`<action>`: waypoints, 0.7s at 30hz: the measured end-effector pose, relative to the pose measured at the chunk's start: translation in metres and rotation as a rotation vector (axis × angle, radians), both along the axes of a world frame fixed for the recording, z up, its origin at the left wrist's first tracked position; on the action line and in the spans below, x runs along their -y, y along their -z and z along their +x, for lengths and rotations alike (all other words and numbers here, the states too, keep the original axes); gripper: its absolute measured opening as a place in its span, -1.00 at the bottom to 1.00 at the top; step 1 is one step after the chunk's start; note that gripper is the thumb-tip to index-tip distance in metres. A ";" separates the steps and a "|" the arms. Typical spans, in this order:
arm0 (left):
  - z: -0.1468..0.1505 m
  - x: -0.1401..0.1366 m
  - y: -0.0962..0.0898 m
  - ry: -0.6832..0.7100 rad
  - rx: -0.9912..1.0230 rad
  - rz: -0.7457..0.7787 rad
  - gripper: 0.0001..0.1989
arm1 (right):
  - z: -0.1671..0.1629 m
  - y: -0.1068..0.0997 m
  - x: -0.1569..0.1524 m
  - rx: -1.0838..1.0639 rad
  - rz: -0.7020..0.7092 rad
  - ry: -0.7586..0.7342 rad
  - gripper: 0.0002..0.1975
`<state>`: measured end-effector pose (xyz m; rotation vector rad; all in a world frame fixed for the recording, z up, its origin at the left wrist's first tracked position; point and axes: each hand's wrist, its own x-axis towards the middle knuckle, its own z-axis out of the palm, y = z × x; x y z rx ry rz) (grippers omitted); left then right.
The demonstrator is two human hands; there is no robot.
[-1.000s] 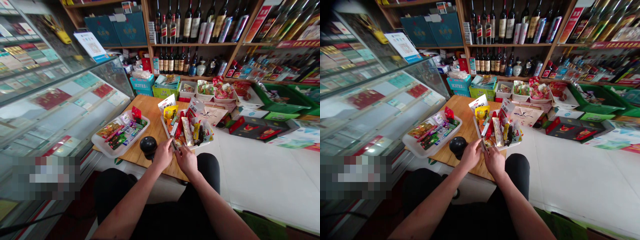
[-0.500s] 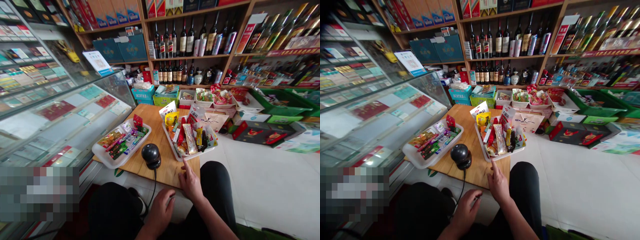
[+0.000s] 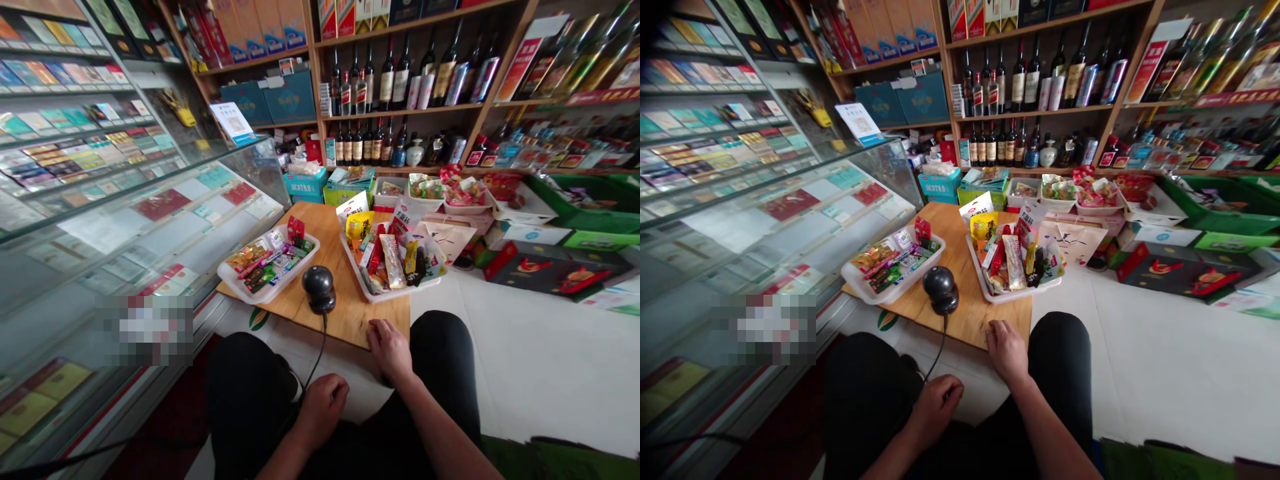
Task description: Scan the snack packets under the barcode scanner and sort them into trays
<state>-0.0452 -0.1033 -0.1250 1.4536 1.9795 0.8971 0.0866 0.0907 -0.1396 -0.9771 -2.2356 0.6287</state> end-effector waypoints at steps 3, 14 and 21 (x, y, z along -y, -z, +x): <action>0.003 0.006 -0.007 0.012 0.013 0.022 -0.73 | -0.002 -0.007 -0.005 -0.061 -0.145 0.087 -0.68; 0.015 0.012 -0.026 0.046 0.008 0.103 -0.77 | -0.046 -0.051 -0.040 -0.538 -0.833 0.331 -0.61; 0.018 0.012 -0.034 0.016 0.013 0.170 -0.78 | -0.064 -0.048 -0.048 -0.830 -1.026 0.374 -0.76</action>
